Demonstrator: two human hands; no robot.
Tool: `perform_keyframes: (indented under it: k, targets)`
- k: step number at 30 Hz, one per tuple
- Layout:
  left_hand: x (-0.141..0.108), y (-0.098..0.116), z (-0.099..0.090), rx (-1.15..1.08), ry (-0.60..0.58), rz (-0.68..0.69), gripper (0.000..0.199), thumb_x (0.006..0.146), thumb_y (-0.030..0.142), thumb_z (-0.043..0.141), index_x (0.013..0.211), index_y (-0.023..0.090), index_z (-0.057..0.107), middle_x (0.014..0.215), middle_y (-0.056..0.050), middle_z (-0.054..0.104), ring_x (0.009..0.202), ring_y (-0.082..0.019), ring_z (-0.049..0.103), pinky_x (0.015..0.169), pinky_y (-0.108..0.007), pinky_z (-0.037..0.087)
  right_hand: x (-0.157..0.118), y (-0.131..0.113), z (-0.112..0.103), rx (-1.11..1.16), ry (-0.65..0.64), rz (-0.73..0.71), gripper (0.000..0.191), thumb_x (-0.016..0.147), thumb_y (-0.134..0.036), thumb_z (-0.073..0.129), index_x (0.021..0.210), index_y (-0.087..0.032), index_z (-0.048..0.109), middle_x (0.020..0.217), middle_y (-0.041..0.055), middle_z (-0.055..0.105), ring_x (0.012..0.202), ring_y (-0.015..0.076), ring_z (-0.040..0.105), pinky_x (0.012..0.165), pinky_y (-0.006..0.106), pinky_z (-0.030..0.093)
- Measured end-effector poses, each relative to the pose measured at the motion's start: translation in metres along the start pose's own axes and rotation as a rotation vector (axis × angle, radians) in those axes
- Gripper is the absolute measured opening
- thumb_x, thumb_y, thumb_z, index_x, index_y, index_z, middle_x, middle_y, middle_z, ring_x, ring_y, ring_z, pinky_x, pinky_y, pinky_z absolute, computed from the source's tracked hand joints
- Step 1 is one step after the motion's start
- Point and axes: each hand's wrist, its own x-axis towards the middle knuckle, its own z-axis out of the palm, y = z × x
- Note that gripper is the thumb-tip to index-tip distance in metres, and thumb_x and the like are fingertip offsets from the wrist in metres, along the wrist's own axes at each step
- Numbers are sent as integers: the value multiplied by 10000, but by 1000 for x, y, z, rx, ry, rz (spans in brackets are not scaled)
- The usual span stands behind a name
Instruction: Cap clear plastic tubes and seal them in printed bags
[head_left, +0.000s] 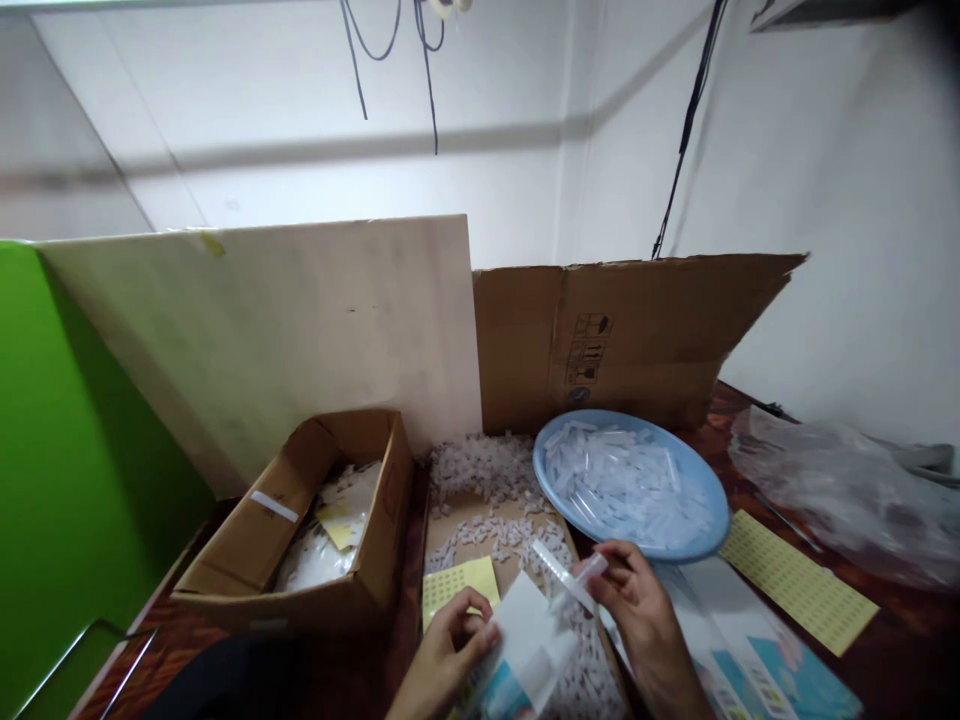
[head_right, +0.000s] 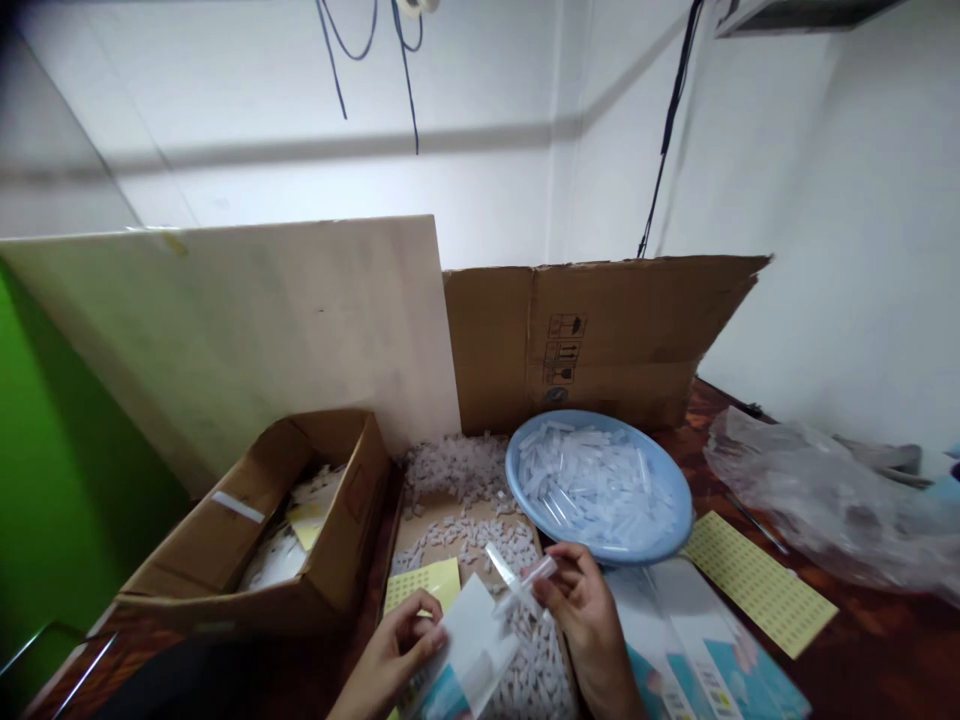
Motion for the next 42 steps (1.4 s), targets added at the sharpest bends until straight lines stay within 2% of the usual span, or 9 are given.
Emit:
perform_keyframes:
  k: [3, 8, 14, 17, 25, 32, 35, 39, 42]
  targets:
    - [-1, 1, 0, -32, 46, 11, 528, 777, 663, 740, 863, 186, 530, 618, 67, 440, 559, -88, 329, 521, -204, 196, -10, 2, 19, -138, -119, -22, 318, 842, -516, 755, 924, -217, 688, 847, 75, 759, 783, 259, 718, 744, 345, 577]
    - [-6, 7, -6, -13, 135, 44, 528, 767, 654, 758, 822, 168, 559, 592, 70, 429, 555, -81, 337, 523, -189, 221, -11, -6, 24, -364, -451, -37, 366, 959, -524, 582, 1047, -251, 809, 1349, 121, 678, 1318, 357, 563, 1144, 513, 387]
    - [-10, 15, 3, -28, 464, 132, 498, 760, 652, 756, 868, 184, 624, 737, -11, 641, 671, -160, 562, 593, -212, 405, -5, 13, 17, -253, -137, -31, 444, 909, -584, 615, 1099, -207, 752, 1088, 141, 743, 937, 302, 712, 813, 403, 592]
    - [-10, 21, 17, -21, 639, 208, 434, 786, 603, 757, 870, 192, 648, 795, -32, 685, 765, -197, 622, 673, -232, 461, -11, 15, 24, -240, -105, -13, 371, 932, -521, 626, 1103, -208, 728, 1110, 131, 729, 978, 283, 702, 860, 366, 574]
    - [-15, 23, 26, -220, 397, 77, 529, 681, 635, 835, 806, 175, 604, 580, 38, 560, 510, -89, 465, 497, -173, 293, -13, 17, 22, 101, -191, -13, 403, 898, -351, 671, 1294, -298, 617, 1276, 98, 692, 1120, 277, 673, 959, 400, 540]
    - [-18, 17, 22, -117, 249, 76, 454, 745, 565, 825, 813, 158, 636, 642, 15, 590, 588, -96, 494, 543, -172, 312, -18, 2, 21, -282, -437, -18, 310, 783, -139, 574, 971, -258, 791, 1259, 58, 695, 1234, 288, 600, 1097, 414, 430]
    - [-18, 21, 25, -81, 325, 106, 449, 754, 580, 806, 804, 162, 651, 666, 5, 617, 619, -120, 553, 559, -180, 380, -18, 6, 27, -228, -334, -6, 323, 797, -177, 586, 1046, -252, 777, 1213, 72, 716, 1180, 290, 631, 1065, 421, 458]
    - [-19, 26, 26, 65, 629, 241, 352, 853, 535, 722, 856, 185, 682, 779, -36, 711, 719, -189, 686, 617, -220, 529, -15, 14, 34, -59, -78, 17, 352, 874, -435, 685, 1144, -211, 719, 1026, 121, 745, 906, 283, 707, 788, 388, 590]
    - [-20, 26, 30, 428, 691, 537, 123, 926, 322, 670, 926, 211, 721, 1029, -87, 761, 938, -236, 747, 779, -272, 607, -20, 8, 44, -12, -165, 15, 470, 917, -542, 644, 1248, -210, 685, 1184, 151, 723, 1081, 317, 689, 876, 418, 590]
